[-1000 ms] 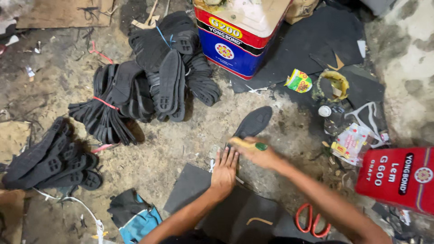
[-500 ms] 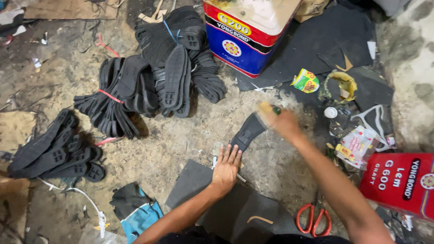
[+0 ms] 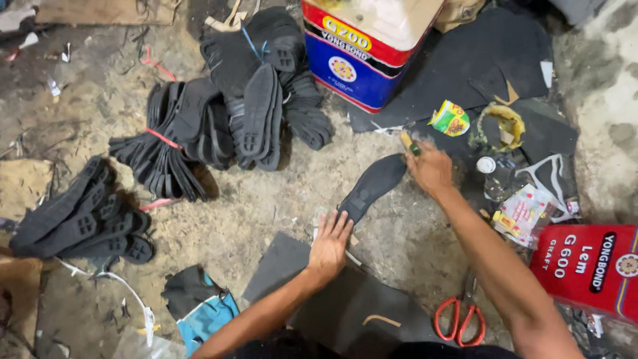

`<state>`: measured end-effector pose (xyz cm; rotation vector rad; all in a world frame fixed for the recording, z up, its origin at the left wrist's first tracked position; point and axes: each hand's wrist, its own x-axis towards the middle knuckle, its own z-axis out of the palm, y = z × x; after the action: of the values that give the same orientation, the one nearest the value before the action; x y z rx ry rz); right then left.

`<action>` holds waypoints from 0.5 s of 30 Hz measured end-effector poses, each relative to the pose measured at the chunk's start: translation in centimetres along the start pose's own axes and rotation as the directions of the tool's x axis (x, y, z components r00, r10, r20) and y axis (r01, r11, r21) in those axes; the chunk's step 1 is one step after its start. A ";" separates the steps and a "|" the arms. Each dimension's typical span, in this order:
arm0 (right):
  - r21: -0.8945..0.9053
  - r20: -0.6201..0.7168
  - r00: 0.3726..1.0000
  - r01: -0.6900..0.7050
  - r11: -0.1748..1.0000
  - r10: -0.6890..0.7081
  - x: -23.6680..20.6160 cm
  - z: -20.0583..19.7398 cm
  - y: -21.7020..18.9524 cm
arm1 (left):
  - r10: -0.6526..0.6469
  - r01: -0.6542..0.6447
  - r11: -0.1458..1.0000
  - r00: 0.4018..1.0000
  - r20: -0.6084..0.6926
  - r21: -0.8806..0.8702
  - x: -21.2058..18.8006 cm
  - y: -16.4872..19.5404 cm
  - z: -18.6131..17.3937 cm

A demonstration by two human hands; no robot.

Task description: The person applies glue to black shoe soles using a brush. They repeatedly dip the brush into a container and spread the adhesive over the surface of each sole, then place the treated sole onto a pile.

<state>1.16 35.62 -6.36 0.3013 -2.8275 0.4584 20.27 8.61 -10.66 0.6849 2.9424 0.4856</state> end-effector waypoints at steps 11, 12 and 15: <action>0.334 0.408 0.878 -0.400 0.853 0.252 -5.3 2.7 -6.6 | -0.045 0.043 0.991 0.999 0.011 0.125 -0.8 0.5 -1.9; 0.290 0.400 0.874 -0.406 0.867 0.276 -5.3 3.0 -6.0 | -0.035 0.035 0.991 0.999 -0.001 0.127 -0.8 0.4 -1.8; 0.328 0.224 0.974 -0.096 0.940 0.022 -5.3 3.5 -4.8 | -0.022 0.021 0.995 1.000 0.008 0.099 -1.0 0.1 -1.6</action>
<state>6.52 30.87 -9.79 0.3511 -2.9649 0.9853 20.97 7.76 -9.10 0.6625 2.9788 0.3363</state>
